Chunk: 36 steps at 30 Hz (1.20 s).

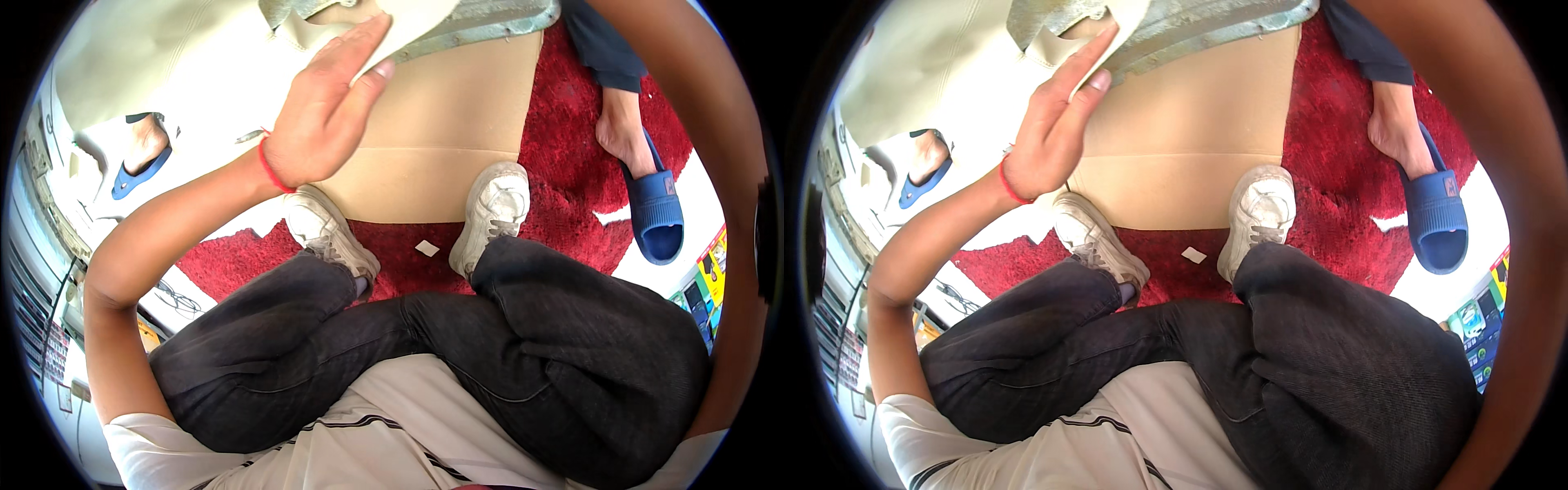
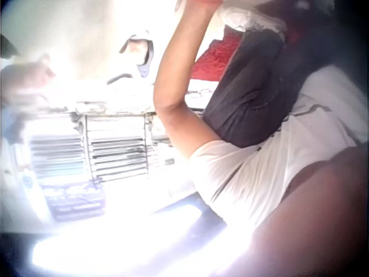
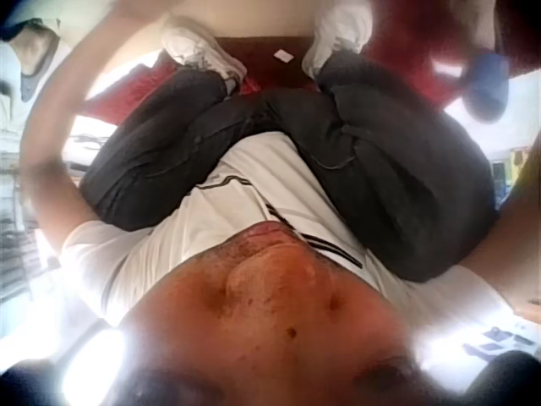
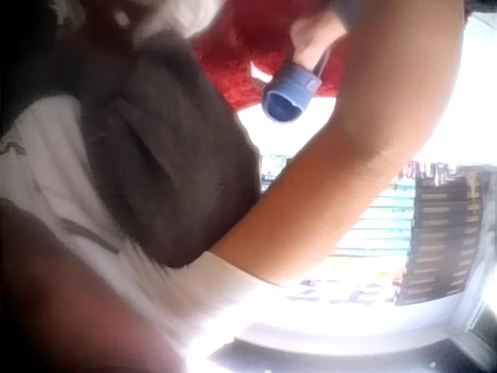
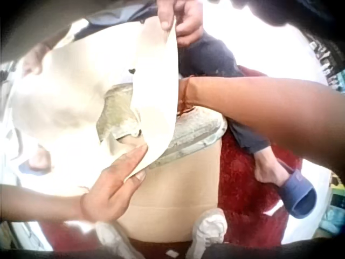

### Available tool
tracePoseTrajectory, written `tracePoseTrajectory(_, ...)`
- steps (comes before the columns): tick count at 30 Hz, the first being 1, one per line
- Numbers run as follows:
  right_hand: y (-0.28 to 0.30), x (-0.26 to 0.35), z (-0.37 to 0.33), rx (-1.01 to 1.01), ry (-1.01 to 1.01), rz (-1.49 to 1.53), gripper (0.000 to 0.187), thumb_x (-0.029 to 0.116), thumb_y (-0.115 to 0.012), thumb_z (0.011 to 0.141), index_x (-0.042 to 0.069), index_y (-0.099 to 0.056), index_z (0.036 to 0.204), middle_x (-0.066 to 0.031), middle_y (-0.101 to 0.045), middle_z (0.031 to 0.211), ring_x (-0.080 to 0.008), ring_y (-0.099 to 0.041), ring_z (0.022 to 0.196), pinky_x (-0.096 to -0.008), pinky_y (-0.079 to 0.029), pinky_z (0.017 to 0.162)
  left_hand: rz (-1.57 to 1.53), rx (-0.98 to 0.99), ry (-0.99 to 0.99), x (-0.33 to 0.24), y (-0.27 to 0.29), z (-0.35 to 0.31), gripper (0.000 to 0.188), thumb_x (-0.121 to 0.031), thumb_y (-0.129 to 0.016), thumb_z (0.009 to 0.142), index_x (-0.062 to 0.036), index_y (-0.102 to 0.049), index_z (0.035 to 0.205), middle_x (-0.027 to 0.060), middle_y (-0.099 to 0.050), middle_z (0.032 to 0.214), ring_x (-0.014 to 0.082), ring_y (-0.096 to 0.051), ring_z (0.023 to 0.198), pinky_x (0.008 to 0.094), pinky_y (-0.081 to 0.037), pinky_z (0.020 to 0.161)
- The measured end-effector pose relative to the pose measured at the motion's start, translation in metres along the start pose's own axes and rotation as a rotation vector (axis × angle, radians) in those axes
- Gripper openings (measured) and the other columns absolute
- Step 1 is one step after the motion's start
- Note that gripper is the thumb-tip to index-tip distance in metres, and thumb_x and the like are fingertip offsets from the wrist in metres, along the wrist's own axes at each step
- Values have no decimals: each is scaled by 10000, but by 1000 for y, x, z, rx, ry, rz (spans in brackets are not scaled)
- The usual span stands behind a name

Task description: The person aligns and presses a light-colored fabric piece onto a larger padded base, smoothing the edges and seams by hand. They repeatedly adjust the fabric to ensure it fits the contours of the base.

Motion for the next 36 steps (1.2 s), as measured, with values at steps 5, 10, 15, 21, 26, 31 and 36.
tracePoseTrajectory(5,9,-6,-10,-71,-61,-25,163,134,-670,924,67,-702,1069,-64,-717,966,-167,-667,814,-294,-557,715,111,16,-141,-8,-1,3,521,-168,-518,1046,124,-431,1469,335,-473,1494,448,-448,1420,462,-327,1204)
tracePoseTrajectory(10,8,-1,-24,-150,-88,-70,139,141,-663,909,69,-704,1021,-55,-703,914,-162,-647,759,-284,-540,675,138,13,-59,-16,-2,3,643,-210,-561,1039,111,-325,1544,343,-371,1578,424,-370,1493,428,-283,1233)
tracePoseTrajectory(15,5,5,-20,-212,-106,-124,121,148,-656,894,71,-706,974,-47,-690,862,-157,-626,704,-273,-524,636,-14,-19,174,-11,1,17,830,-301,-690,973,135,-281,1549,351,-383,1569,391,-403,1482,421,-305,1228)
tracePoseTrajectory(21,-13,19,-5,-226,-178,-90,111,137,-640,828,85,-702,904,-25,-641,809,-143,-582,651,-282,-500,599,301,-14,42,45,22,-1,370,-84,-439,1062,4,-570,1397,225,-482,1550,316,-445,1447,369,-337,1200)
tracePoseTrajectory(26,-13,23,-20,-274,-262,-169,233,217,-695,751,115,-699,961,-64,-655,1023,-210,-636,802,-319,-555,644,-198,-39,376,14,9,8,549,-262,-470,1027,30,-448,1490,230,-480,1528,283,-443,1428,347,-303,1199)
tracePoseTrajectory(31,-2,13,-31,-266,-256,-61,304,162,-696,758,71,-682,1048,-102,-664,1066,-241,-674,846,-325,-592,705,-226,30,433,15,-2,11,495,-238,-479,1050,53,-474,1451,176,-524,1435,251,-477,1344,334,-324,1170)
tracePoseTrajectory(36,-2,9,-39,-182,-173,115,269,4,-659,846,-17,-653,1114,-172,-682,1142,-278,-719,981,-348,-629,819,-211,205,295,-8,-19,18,592,-263,-484,1071,75,-351,1539,206,-510,1490,282,-436,1413,356,-293,1199)
Point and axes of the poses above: each hand's wrist, its own z-axis towards the middle knuckle, its own y-axis out of the back of the hand, x = y × z, the point moved 6 cm from there along z, towards the middle knuckle
